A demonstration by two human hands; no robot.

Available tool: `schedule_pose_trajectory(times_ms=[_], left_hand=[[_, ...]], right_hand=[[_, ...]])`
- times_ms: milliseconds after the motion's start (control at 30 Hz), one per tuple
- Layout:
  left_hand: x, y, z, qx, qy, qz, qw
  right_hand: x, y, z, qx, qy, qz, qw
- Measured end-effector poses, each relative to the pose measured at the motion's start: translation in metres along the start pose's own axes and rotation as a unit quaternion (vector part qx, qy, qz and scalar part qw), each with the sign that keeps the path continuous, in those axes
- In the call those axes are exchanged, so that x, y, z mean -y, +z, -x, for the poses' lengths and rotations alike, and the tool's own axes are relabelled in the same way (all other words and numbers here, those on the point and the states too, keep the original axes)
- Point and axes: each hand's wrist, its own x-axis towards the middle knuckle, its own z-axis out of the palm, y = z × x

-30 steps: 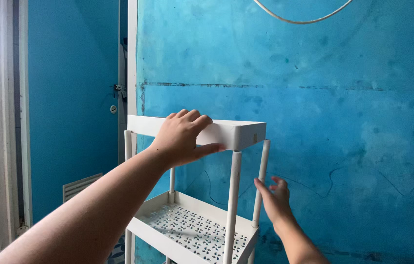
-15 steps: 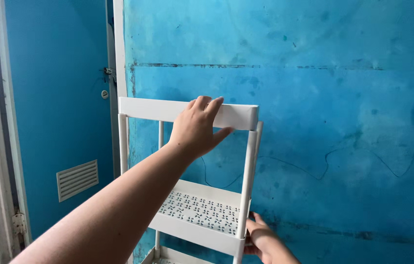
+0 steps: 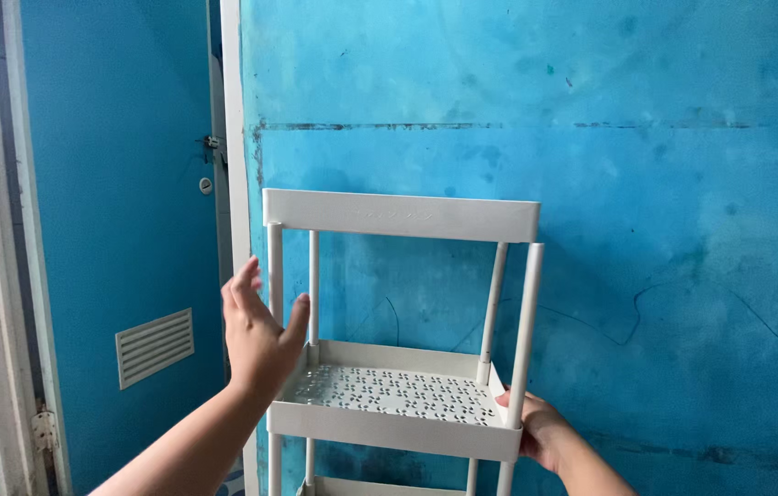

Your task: The person assembles a white plastic three-tier rolling cart by inserting vertical poles into the perforated shelves and securing them. They handle the shelves and poles one at a time, aligning and pushing the poles through the shelf holes to build the frame.

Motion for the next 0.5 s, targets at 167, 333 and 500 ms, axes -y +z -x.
schedule_pose_trajectory(times_ms=[167, 333, 500], left_hand=[[0.023, 0.016, 0.029, 0.195, -0.257, 0.363, 0.874], [0.022, 0.015, 0.049, 0.176, -0.237, 0.370, 0.881], [0.016, 0.004, 0.056, 0.166, -0.258, 0.415, 0.856]], right_hand=[[-0.003, -0.021, -0.006, -0.049, 0.009, 0.000, 0.999], [-0.007, -0.037, -0.018, -0.044, -0.002, -0.034, 0.998], [0.033, -0.057, 0.003, -0.326, -0.231, -0.169, 0.901]])
